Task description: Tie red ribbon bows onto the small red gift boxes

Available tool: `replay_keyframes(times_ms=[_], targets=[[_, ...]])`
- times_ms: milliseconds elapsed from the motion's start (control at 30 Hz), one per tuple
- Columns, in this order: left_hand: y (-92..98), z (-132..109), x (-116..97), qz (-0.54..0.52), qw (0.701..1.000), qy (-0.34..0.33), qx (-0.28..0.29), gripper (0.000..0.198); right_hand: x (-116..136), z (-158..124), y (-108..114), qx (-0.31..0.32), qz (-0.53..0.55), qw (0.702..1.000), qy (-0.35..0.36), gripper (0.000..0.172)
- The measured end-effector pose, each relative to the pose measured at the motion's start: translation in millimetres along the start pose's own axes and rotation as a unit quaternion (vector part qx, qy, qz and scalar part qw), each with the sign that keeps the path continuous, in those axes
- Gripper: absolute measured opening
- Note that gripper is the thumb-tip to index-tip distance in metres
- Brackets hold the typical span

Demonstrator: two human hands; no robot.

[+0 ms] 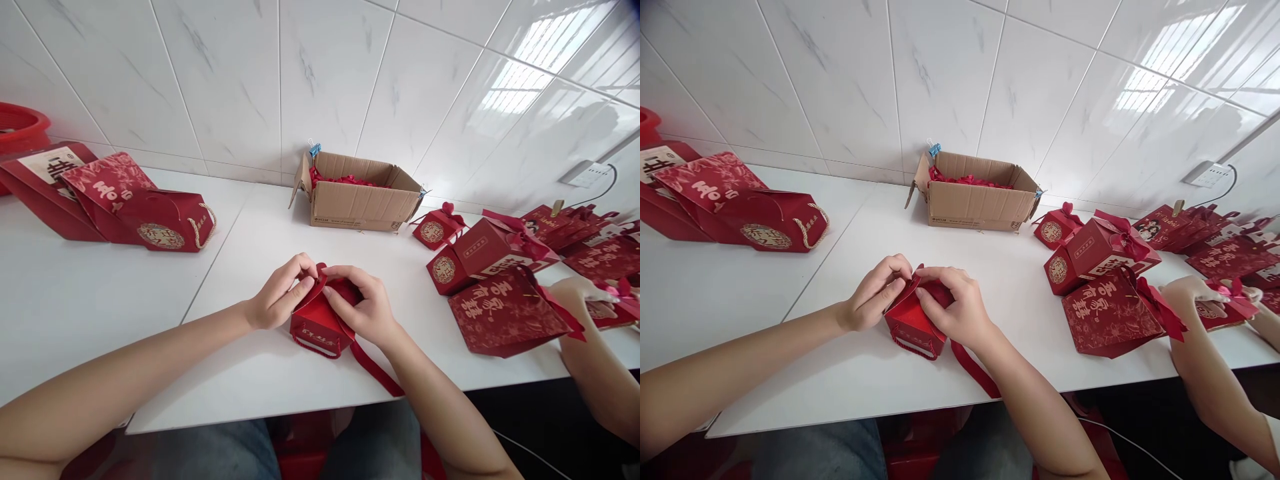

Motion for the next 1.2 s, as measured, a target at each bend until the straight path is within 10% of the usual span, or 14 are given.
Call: replay_keyframes(times_ms=[167, 467, 1200], targets=[[-1.6, -1.1, -5.6, 0.029, 1.000, -0.011, 0.001, 0.021, -2.2, -0.7, -3.2, 0.029, 0.025, 0.999, -0.025, 0.039], [4.5, -5.4, 4.2, -0.081, 0.987, 0.079, -0.117, 0.016, -16.8, -1.9, -0.4, 0.026, 0.141, 0.976, -0.164, 0.017], [-17.1, -12.9, 5.0, -0.144, 0.982, 0.119, -0.031, 0.016, -20.1, 1.2, 3.4, 0.015, 0.156, 0.962, -0.225, 0.017]])
Point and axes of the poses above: each hand's wrist, its own z-axis towards the middle knuckle, its own y-axis out of the back of the hand, x = y × z, the point moved 7 cm from there along z, towards the middle knuckle, and after that the axes turned 14 degrees about -z, right-handed, at the moved point
